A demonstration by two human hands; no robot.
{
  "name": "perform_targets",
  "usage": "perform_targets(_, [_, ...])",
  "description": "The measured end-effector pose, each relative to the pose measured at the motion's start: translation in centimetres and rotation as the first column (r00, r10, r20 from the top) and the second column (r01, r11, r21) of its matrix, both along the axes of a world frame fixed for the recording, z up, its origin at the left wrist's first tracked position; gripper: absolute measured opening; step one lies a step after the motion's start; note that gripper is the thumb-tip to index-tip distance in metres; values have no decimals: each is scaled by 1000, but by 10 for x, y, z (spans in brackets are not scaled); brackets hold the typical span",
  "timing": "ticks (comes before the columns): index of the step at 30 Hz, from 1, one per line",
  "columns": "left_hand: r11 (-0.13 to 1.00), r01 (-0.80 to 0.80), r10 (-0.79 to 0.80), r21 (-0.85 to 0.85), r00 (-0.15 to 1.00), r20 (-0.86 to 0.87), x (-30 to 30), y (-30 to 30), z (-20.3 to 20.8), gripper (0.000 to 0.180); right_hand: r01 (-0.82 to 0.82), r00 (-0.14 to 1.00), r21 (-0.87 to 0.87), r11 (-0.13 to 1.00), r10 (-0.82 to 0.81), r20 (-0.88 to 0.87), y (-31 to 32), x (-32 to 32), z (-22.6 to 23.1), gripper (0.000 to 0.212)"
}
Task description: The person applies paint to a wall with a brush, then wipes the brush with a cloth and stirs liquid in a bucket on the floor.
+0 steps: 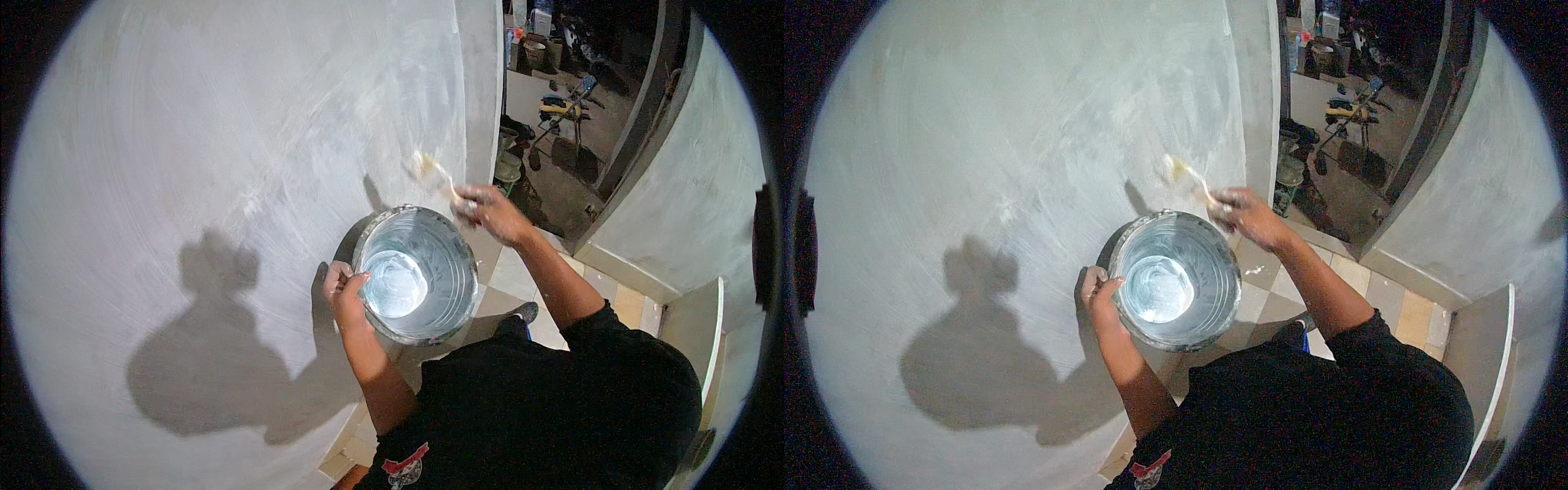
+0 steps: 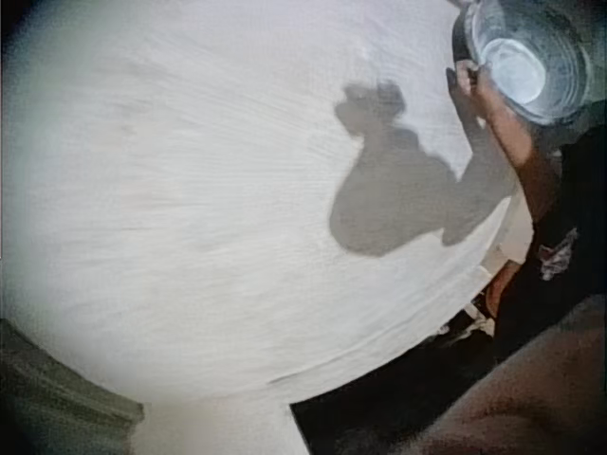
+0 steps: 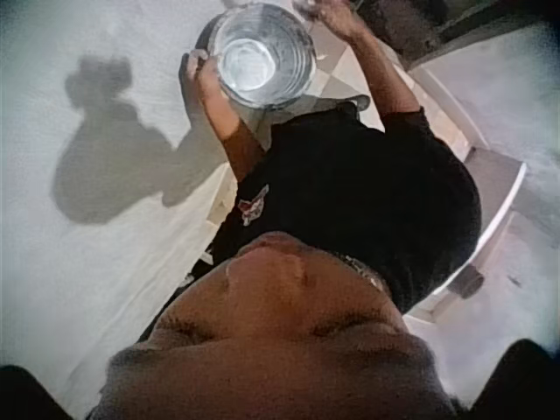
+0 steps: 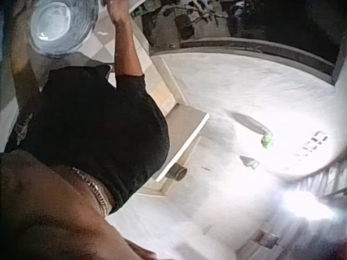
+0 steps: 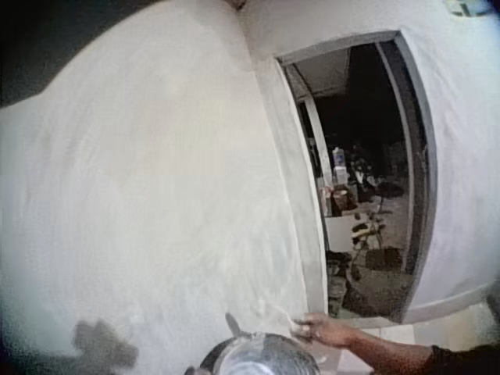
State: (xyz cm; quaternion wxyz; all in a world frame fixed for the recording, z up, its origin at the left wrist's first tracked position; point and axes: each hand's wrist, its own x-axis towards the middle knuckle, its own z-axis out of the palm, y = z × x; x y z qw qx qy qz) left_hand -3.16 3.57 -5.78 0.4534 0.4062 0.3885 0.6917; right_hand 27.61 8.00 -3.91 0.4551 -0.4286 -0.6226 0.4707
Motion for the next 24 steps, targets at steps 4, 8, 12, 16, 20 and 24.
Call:
perform_targets(4, [999, -40, 39, -12, 999, -16, 0, 1, 2, 26, 211, 953, 195, 958, -157, -261, 41, -14, 29, 32])
perform_targets(8, [999, -39, 40, 29, 999, -36, 2, -1, 8, 27, 366, 895, 570, 735, -447, 1, 101, -31, 7, 21])
perform_targets(12, [999, -36, 36, 3, 998, 49, 0, -4, 3, 27, 273, 808, 470, 840, -465, 361, 138, -45, -98, 15])
perform_targets(16, [1000, -19, 18, 4, 997, 80, 10, 8, -7, 27, 182, 763, 391, 902, -380, 522, 125, 7, -155, 22])
perform_targets(20, [994, -109, 109, 28, 994, 8, 10, -2, -1, 26, 326, 721, 540, 776, -573, 389, 126, 20, -99, 20])
perform_targets(24, [999, -52, 52, 3, 994, 95, -1, -4, -10, 25, 366, 799, 699, 614, -593, 103, 101, -12, 39, 13])
